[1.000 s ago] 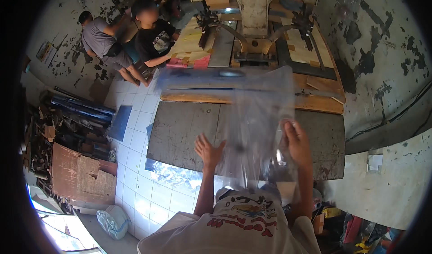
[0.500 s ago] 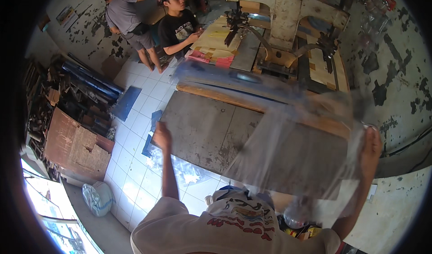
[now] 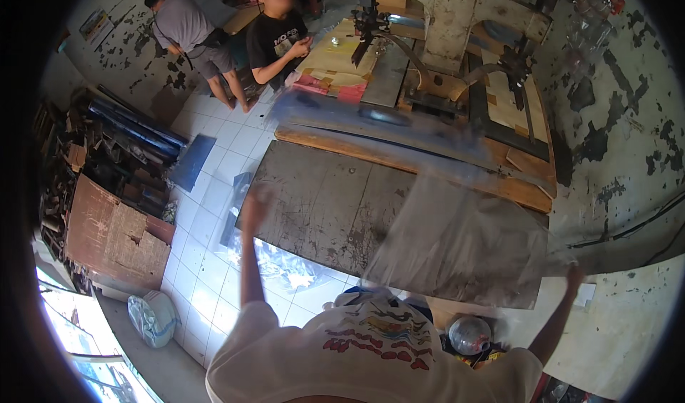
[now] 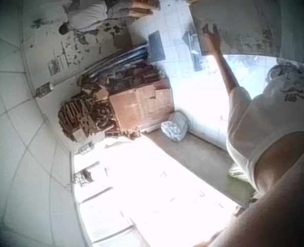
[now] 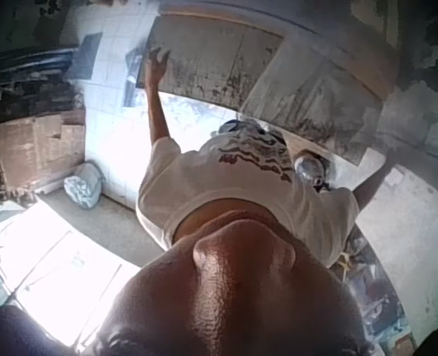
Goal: The person spreads plastic sheeting on a work table, aligns a metal ruler across it, and cuts the plastic sheeting with a utility knife.
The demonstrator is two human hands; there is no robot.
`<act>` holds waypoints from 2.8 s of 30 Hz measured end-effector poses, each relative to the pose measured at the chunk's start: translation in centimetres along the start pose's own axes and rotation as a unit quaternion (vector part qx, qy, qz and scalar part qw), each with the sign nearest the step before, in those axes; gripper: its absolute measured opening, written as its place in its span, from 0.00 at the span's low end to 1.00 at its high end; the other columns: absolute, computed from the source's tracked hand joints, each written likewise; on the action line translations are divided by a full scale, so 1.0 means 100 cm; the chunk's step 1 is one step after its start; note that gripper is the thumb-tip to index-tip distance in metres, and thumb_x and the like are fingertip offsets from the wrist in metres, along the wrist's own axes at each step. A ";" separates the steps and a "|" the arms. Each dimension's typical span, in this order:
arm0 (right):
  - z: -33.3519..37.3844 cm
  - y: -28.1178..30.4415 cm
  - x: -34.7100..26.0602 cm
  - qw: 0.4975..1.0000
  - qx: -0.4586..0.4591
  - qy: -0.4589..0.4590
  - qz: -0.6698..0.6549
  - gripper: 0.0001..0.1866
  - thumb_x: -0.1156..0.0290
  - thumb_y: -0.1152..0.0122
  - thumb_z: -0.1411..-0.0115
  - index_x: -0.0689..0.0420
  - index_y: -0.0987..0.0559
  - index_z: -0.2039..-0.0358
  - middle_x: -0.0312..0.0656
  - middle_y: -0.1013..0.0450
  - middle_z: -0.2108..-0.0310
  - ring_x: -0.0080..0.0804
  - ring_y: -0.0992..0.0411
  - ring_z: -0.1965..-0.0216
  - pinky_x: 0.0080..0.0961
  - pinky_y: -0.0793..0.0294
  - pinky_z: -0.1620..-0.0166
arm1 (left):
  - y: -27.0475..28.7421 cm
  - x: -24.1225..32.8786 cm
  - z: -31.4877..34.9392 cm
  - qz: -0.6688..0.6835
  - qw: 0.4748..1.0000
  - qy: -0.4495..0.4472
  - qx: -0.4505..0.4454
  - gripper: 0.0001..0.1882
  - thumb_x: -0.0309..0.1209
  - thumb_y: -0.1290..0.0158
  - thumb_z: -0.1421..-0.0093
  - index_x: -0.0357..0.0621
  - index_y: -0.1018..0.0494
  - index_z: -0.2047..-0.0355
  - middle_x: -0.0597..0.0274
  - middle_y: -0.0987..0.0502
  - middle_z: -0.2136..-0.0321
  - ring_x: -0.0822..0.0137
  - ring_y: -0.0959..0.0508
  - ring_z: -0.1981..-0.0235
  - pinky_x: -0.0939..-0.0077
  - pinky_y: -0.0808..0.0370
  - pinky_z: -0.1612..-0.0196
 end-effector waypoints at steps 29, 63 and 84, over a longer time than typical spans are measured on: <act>0.413 0.131 -0.574 0.823 -0.008 0.410 -0.393 0.28 0.58 0.48 0.40 0.51 0.38 0.41 0.49 0.58 0.34 0.48 0.63 0.33 0.76 0.71 0.47 | -0.293 0.187 0.068 -0.105 0.975 -0.026 -0.192 0.17 0.38 0.49 0.43 0.34 0.29 0.62 0.45 0.24 0.66 0.49 0.22 0.63 0.58 0.25 0.62; 0.381 0.472 -0.412 0.601 -0.006 0.390 -0.697 0.11 0.63 0.53 0.34 0.58 0.29 0.68 0.26 0.42 0.77 0.13 0.45 0.74 0.14 0.44 0.69 | 0.028 0.156 0.034 0.275 0.879 0.000 -0.389 0.45 0.67 0.70 0.42 0.34 0.31 0.53 0.47 0.26 0.61 0.59 0.23 0.59 0.68 0.22 0.60; 0.441 0.388 -0.493 0.594 -0.094 0.387 -0.699 0.27 0.64 0.44 0.39 0.59 0.40 0.42 0.53 0.30 0.54 0.40 0.31 0.48 0.26 0.30 0.53 | -0.138 0.292 0.132 0.541 0.713 -0.112 -0.432 0.33 0.48 0.62 0.35 0.38 0.49 0.37 0.52 0.63 0.33 0.53 0.68 0.32 0.57 0.62 0.34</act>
Point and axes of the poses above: each hand's wrist, its own z-axis away from the middle knuckle, its own y-axis out of the back of the hand, x = y × z, the point moved 8 cm from there along -z, towards the middle knuckle
